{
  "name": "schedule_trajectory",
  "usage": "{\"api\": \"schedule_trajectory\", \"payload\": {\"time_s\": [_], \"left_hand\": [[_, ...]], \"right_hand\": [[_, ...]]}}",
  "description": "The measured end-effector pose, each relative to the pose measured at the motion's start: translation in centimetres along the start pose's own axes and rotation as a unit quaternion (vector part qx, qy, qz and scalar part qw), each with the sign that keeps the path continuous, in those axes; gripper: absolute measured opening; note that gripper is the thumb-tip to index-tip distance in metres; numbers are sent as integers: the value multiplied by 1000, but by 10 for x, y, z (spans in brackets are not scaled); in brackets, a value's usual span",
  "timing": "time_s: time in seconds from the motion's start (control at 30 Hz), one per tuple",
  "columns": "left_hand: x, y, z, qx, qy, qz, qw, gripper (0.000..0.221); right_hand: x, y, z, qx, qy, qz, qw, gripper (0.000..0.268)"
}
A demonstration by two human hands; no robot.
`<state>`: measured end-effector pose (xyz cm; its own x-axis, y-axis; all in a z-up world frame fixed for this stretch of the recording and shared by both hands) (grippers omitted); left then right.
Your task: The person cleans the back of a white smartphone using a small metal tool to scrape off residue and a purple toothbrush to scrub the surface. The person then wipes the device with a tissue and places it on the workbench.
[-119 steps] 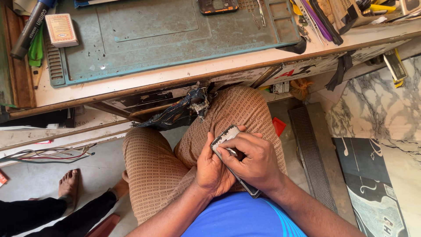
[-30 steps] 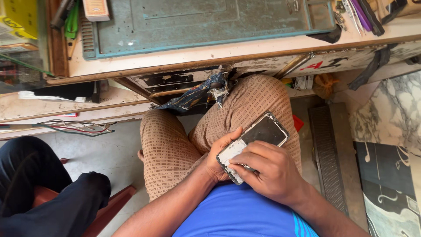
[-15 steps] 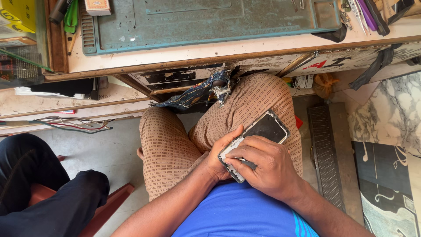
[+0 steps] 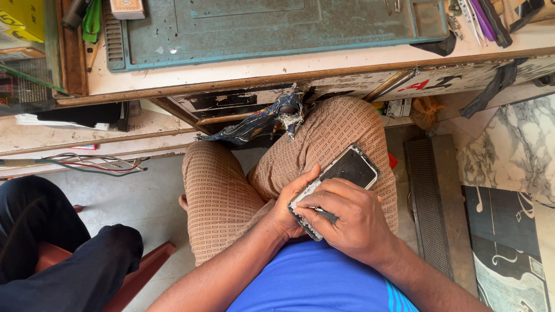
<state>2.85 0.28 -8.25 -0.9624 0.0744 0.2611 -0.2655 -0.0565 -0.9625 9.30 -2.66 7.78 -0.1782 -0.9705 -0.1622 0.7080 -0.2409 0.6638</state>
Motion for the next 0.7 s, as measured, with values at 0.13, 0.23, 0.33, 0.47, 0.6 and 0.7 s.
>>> {"api": "schedule_trajectory", "payload": {"time_s": [0.13,0.23,0.33,0.47,0.6,0.7], "left_hand": [[0,-1,0,16,-9,13,1000,54],[-2,-1,2,16,-15,-7,1000,52],[-2,-2,3,26,-22,-3,999,51],[-3,0,3,21,-33,-6,999,52],[-3,4,3,6,-43,-11,999,53],[-3,3,3,11,-45,-8,999,57]], "right_hand": [[1,0,3,24,0,-24,999,17],[3,2,4,41,-22,-44,998,18],[4,3,5,48,-26,-62,997,16],[6,4,2,33,-50,-66,996,13],[6,10,-3,33,-81,-65,994,13],[4,22,-13,51,-120,-79,988,12]]}}
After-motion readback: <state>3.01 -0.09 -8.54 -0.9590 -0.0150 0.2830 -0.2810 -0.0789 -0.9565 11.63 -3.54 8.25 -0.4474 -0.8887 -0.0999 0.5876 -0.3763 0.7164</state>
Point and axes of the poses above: each hand's wrist, its own x-axis away from the middle knuckle, its own y-axis out of the back of the hand, z = x × y, the point moved 5 cm from there along -x, towards the middle knuckle, and after that the axes turned 4 degrees about z, right-handed, at the moved point
